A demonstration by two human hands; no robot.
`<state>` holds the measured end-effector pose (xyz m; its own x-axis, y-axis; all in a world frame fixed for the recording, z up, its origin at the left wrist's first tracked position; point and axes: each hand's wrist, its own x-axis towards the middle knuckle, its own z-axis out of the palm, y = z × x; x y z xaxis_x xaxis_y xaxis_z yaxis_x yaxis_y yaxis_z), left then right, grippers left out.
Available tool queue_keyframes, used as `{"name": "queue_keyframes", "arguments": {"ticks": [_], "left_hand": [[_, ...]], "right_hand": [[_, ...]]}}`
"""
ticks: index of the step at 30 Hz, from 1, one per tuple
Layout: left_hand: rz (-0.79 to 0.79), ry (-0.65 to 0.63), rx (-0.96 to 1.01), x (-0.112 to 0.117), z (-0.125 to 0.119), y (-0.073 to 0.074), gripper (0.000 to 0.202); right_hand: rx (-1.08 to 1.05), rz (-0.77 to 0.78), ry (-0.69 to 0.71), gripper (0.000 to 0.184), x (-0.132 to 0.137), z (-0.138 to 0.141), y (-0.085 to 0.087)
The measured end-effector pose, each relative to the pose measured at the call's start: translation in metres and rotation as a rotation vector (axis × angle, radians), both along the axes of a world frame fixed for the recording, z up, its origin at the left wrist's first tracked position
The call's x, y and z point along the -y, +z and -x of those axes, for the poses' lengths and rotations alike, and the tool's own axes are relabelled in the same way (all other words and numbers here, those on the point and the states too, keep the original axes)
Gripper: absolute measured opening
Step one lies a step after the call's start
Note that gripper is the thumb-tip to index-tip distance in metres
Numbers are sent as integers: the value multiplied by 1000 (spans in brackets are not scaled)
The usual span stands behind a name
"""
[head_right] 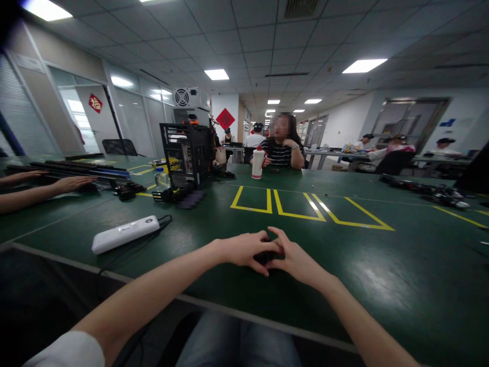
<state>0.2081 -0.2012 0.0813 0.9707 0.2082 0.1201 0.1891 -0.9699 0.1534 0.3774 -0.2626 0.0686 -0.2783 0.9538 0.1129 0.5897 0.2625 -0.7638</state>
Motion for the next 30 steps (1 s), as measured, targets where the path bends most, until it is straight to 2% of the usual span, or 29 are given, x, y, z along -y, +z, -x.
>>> {"name": "queue_keyframes", "arguments": {"ticks": [4, 7, 9, 12, 14, 15, 18, 21, 23, 25, 28, 30], "left_hand": [[-67, 26, -8, 21, 1, -4, 53], [-85, 86, 13, 47, 8, -4, 53], [-70, 93, 34, 73, 23, -1, 50], [106, 155, 46, 114, 60, 2, 44], [244, 335, 75, 131, 91, 1, 38], [266, 481, 142, 134, 109, 0, 37], [153, 842, 323, 118, 162, -11, 28], [-38, 1093, 390, 80, 208, -27, 33], [-107, 1146, 382, 55, 229, -37, 36], [-142, 1161, 357, 39, 239, -44, 37], [-217, 1252, 233, 32, 242, -48, 34], [-199, 1268, 149, 32, 242, -47, 34]], "right_hand": [[-174, 106, 58, 74, 19, 4, -5], [-192, 112, 46, 76, 37, 11, -6], [-159, 100, 49, 80, 53, 15, -6], [-106, 3, -13, 75, 80, 10, -8], [-69, -71, -119, 65, 95, 0, -11], [-44, -96, -173, 60, 101, -7, -14], [1, -128, -309, 49, 110, -30, -21], [14, -151, -414, 43, 108, -49, -27], [24, -145, -460, 40, 101, -57, -31], [29, -135, -501, 37, 95, -60, -35], [54, -157, -522, 35, 88, -59, -39], [82, -187, -515, 33, 86, -56, -41]]}}
